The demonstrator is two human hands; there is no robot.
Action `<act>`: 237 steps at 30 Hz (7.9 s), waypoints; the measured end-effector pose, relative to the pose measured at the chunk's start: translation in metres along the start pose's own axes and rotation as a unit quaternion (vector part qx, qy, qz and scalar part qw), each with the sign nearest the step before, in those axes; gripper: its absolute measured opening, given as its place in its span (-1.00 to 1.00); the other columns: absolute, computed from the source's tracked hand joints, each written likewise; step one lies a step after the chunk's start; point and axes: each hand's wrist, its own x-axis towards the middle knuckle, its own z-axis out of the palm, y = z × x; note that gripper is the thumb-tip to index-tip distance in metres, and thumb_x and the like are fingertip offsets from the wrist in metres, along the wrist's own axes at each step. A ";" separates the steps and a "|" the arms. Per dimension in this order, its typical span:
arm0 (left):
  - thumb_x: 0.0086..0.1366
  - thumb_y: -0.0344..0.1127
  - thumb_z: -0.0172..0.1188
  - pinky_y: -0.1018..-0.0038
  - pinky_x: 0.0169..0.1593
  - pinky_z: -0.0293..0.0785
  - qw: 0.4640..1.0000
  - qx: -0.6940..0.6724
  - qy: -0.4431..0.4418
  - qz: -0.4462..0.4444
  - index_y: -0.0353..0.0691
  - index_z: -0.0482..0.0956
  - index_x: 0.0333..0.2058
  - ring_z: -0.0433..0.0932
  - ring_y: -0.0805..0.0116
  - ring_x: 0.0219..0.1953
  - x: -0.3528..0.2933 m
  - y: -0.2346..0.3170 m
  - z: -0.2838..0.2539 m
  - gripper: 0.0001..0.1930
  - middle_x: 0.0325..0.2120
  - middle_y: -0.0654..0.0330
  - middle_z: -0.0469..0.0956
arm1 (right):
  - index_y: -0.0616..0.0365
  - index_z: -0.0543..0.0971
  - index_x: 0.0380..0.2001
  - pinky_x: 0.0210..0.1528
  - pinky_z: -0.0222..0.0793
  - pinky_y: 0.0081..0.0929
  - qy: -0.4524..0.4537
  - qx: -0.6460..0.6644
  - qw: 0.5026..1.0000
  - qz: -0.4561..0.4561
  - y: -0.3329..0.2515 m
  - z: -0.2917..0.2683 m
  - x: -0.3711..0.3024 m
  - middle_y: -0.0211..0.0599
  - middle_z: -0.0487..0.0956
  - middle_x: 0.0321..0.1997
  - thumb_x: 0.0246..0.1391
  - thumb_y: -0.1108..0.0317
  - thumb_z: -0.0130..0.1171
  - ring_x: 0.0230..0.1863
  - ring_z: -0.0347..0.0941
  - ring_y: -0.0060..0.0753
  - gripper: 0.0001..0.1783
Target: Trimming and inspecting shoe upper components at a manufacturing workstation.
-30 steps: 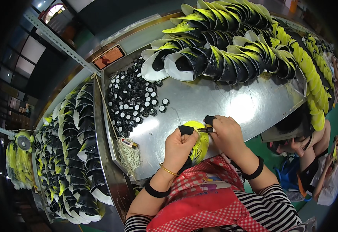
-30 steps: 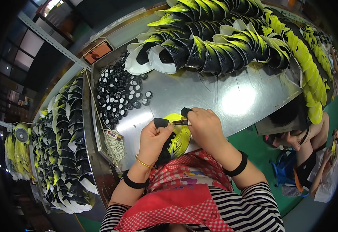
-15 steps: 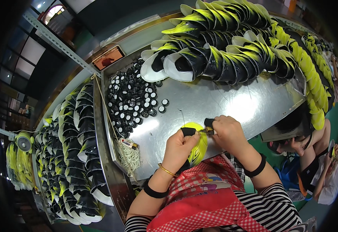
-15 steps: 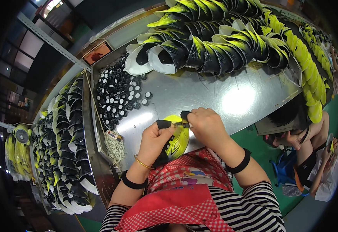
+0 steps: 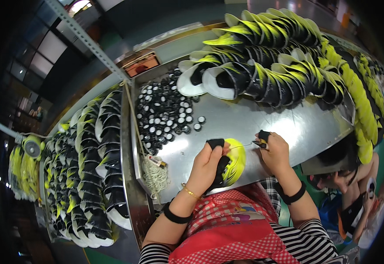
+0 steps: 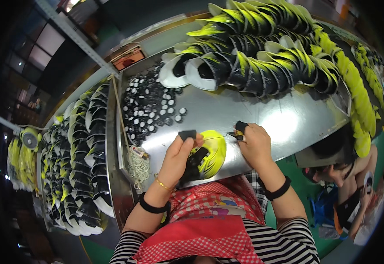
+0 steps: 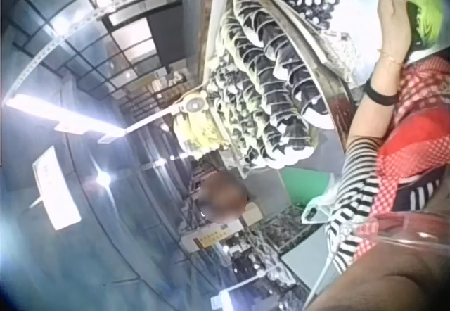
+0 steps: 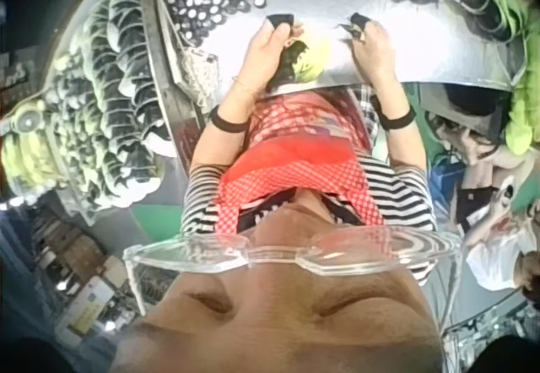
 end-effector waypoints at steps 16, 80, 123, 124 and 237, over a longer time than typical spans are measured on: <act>0.38 -0.09 -0.15 0.72 -0.50 0.04 0.995 0.069 -0.075 0.016 -0.24 0.54 -0.28 0.11 0.70 -0.58 0.007 0.020 0.017 -0.63 -0.64 0.48 0.23 | 0.17 0.53 -0.37 -0.37 0.35 -0.32 0.026 0.170 0.985 0.009 -0.048 -0.003 0.026 -0.23 0.53 -0.48 -0.32 0.49 0.27 -0.41 0.46 -0.12 -0.69; 0.34 -0.25 -0.11 0.65 -0.11 0.36 0.985 -0.123 -0.081 -0.091 -0.34 0.46 -0.14 0.48 0.51 -0.27 -0.002 0.028 0.008 -0.71 -0.21 0.21 0.48 | 0.20 0.52 -0.28 -0.36 0.29 -0.74 -0.294 0.563 0.717 0.288 -0.083 -0.009 -0.016 -0.56 0.51 -0.41 -0.03 0.39 0.26 -0.41 0.37 -0.75 -0.77; 0.19 -0.34 0.20 0.64 -0.28 0.43 0.971 -0.216 0.074 -0.069 -0.29 0.50 -0.29 0.48 0.56 -0.39 0.031 -0.043 -0.031 -0.83 -0.39 0.27 0.54 | 0.21 0.51 -0.11 -0.23 0.38 -0.67 -0.238 0.358 0.889 0.160 -0.088 -0.010 -0.009 -0.46 0.55 -0.37 -0.08 0.52 0.25 -0.34 0.46 -0.65 -0.62; 0.19 -0.39 0.18 0.64 -0.28 0.44 0.974 -0.206 0.028 -0.093 -0.31 0.50 -0.29 0.49 0.56 -0.39 0.026 -0.036 -0.032 -0.85 -0.40 0.26 0.55 | 0.21 0.52 -0.14 -0.23 0.40 -0.63 -0.151 0.297 0.937 0.102 -0.093 -0.014 0.000 -0.37 0.57 -0.34 -0.11 0.53 0.26 -0.33 0.50 -0.56 -0.63; 0.08 -0.08 0.19 0.21 -0.44 0.36 0.573 0.753 0.283 -0.153 -0.22 0.40 -0.68 0.48 0.07 -0.55 -0.190 0.080 -0.107 -0.64 -0.64 0.07 0.47 | 0.20 0.40 -0.03 -0.29 0.41 -0.12 -0.092 -0.041 0.993 0.058 -0.044 0.088 0.180 -0.02 0.58 -0.45 -0.08 0.11 0.18 -0.36 0.52 0.04 -0.44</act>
